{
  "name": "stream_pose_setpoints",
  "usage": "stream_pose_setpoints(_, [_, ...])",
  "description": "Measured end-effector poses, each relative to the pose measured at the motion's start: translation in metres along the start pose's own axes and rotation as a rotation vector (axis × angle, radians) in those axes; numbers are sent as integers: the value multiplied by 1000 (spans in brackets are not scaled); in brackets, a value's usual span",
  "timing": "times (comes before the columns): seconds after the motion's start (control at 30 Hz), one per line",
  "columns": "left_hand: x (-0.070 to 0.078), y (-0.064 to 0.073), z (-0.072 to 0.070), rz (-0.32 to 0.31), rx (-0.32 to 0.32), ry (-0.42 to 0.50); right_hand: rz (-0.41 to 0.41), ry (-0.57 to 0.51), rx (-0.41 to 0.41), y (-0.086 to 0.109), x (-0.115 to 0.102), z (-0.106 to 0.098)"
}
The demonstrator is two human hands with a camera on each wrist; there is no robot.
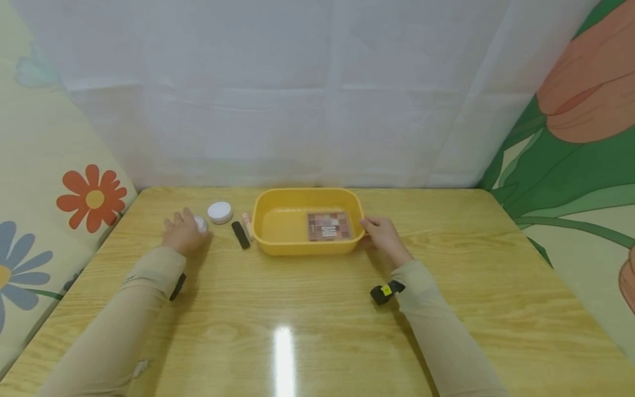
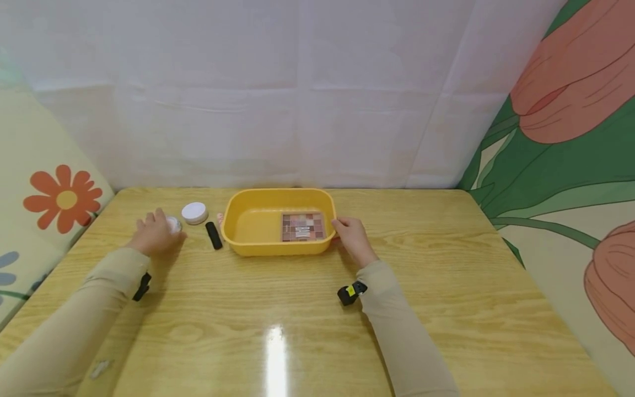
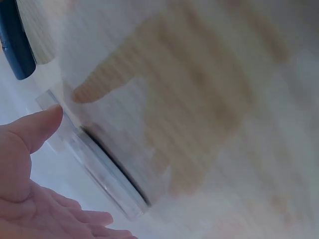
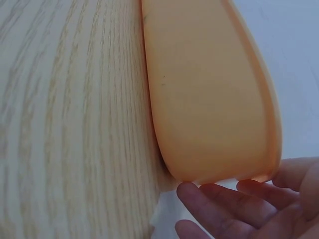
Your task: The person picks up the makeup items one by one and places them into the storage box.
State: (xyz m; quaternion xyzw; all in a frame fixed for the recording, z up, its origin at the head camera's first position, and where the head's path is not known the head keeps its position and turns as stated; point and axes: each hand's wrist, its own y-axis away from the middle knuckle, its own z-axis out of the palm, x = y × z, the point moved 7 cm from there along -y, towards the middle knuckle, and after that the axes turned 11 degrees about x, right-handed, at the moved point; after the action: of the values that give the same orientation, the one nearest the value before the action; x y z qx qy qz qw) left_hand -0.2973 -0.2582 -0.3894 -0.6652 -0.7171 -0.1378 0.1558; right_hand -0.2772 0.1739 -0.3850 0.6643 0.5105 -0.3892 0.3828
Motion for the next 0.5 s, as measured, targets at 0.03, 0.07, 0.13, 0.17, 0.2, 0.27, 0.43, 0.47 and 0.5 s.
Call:
stream_pose_setpoints(0.03, [1, 0, -1, 2, -4, -3, 1, -3, -2, 0, 0, 0])
stream_pose_setpoints(0.07, [1, 0, -2, 1, -10, -5, 1, 0, -3, 0, 1, 0])
stream_pose_setpoints(0.13, [1, 0, -3, -3, -26, -11, 8, -1, -5, -1, 2, 1])
stream_pose_setpoints(0.17, [1, 0, -3, -3, -30, -16, 11, -3, -6, -1, 2, 1])
stream_pose_setpoints(0.2, [0, 0, -4, -4, -36, -20, 16, -7, -5, -1, 2, 2])
stream_pose_setpoints(0.27, [0, -1, -4, -4, -46, -25, 25, -9, -2, -1, 3, 2])
stream_pose_setpoints(0.43, [-1, -3, -3, 32, -63, -39, 40, -10, 1, -1, 3, 1])
stream_pose_setpoints(0.47, [-1, -3, -3, 43, -64, -43, 36, -5, 1, -1, 2, 1])
stream_pose_setpoints(0.5, [-1, -4, -3, 50, -66, -45, 33, -4, 1, -1, 2, 1])
